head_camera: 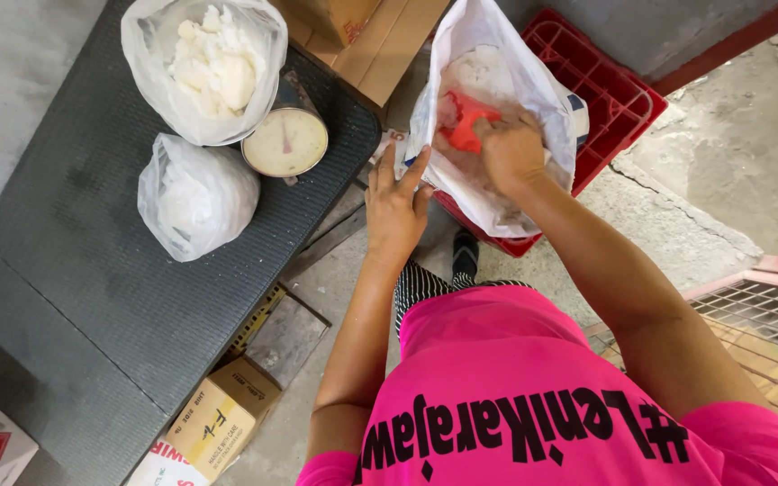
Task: Weighing and bagging white powdered agricultural material using a scoop and a mechanical scale.
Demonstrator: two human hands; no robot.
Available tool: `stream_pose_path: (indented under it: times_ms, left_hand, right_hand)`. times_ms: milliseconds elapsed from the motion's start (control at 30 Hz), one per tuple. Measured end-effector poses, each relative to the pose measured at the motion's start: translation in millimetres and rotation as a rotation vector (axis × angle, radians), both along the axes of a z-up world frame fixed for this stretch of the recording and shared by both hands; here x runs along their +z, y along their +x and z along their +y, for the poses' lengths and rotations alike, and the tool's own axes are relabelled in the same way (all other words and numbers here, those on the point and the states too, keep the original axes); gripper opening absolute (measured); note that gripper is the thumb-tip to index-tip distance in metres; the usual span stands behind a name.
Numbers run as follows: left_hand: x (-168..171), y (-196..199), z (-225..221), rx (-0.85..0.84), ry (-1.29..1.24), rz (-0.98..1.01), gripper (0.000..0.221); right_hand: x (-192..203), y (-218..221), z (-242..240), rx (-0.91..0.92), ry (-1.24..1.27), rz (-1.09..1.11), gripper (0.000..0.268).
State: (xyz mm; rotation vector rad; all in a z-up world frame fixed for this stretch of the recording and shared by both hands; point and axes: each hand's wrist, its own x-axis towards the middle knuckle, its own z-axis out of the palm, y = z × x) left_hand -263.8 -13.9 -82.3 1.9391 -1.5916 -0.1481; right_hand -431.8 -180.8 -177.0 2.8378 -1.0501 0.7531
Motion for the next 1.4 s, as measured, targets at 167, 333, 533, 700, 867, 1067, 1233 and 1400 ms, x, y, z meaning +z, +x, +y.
stream_pose_path:
  times_ms: [167,333,533,700,867,1067,1233,1400]
  left_hand:
    - [-9,1,-2,-0.002,-0.024,-0.016,0.064]
    - [-6,-3,-2,-0.008,-0.018,-0.002,0.063]
    - [-6,0,-2,0.002,-0.018,-0.02,0.062]
    - [-6,-3,-5,-0.025,-0.037,0.011,0.065]
    - [2,1,-7,-0.036,-0.06,0.04,0.066]
    - [8,5,-15,-0.024,-0.135,0.12,0.065]
    - [20,15,-23,0.02,-0.189,0.144,0.061]
    - [52,38,-28,-0.027,-0.269,0.165,0.061]
  right_hand:
    - [23,0,7,0.043,0.049,-0.051,0.014]
    - [36,7,12,0.07,0.226,-0.078,0.025]
    - [20,4,9,0.056,0.273,-0.068,0.022]
    - [5,11,10,-0.057,0.363,-0.213,0.025]
    - [31,-13,26,-0.083,0.402,-0.268,0.024]
    - [81,-58,44,-0.154,0.385,-0.329,0.017]
    - [121,-67,44,-0.143,0.439,-0.463,0.019]
    - [174,-36,39,-0.13,0.578,-0.549,0.015]
